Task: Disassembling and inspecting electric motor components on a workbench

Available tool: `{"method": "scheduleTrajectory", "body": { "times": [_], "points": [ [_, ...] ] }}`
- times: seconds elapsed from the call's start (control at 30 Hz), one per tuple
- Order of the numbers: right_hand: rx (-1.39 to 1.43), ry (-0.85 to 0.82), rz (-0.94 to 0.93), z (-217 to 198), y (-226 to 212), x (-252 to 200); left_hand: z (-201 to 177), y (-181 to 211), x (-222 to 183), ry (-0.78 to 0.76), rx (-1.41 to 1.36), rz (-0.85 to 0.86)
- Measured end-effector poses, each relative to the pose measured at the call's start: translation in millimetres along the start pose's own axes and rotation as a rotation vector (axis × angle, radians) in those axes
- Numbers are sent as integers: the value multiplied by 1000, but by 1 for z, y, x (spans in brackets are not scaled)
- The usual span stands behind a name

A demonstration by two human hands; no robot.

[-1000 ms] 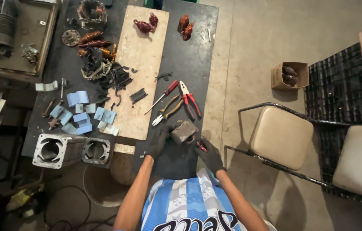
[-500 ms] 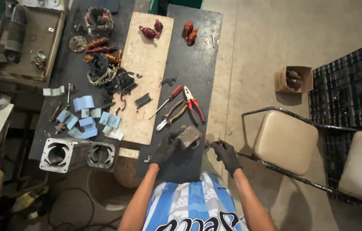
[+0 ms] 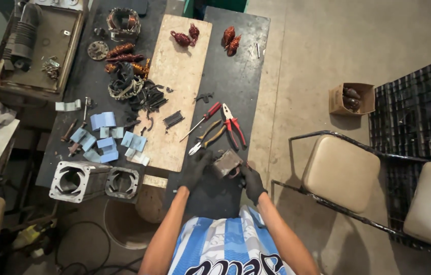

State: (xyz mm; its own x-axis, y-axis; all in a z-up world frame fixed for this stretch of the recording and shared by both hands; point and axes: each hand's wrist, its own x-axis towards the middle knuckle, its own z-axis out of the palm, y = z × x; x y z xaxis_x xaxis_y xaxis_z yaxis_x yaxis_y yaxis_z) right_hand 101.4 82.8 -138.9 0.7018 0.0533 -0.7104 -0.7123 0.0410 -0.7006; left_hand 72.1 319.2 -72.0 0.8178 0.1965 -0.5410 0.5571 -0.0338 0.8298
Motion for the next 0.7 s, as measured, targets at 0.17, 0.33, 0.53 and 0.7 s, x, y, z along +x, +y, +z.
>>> {"method": "scheduleTrajectory", "body": {
  "times": [0.17,0.33,0.53,0.7],
  "points": [
    [125,-34,141,29,-41,-33,8,40,10,70,403,38],
    [142,-76,246,24,-32,-31,7,19,16,153,444,-53],
    [140,-79,193,13,-2,-13,-22,3,49,190,240,-144],
    [283,-87,188,6,28,20,-16,78,-10,-64,475,-176]
  ]
}}
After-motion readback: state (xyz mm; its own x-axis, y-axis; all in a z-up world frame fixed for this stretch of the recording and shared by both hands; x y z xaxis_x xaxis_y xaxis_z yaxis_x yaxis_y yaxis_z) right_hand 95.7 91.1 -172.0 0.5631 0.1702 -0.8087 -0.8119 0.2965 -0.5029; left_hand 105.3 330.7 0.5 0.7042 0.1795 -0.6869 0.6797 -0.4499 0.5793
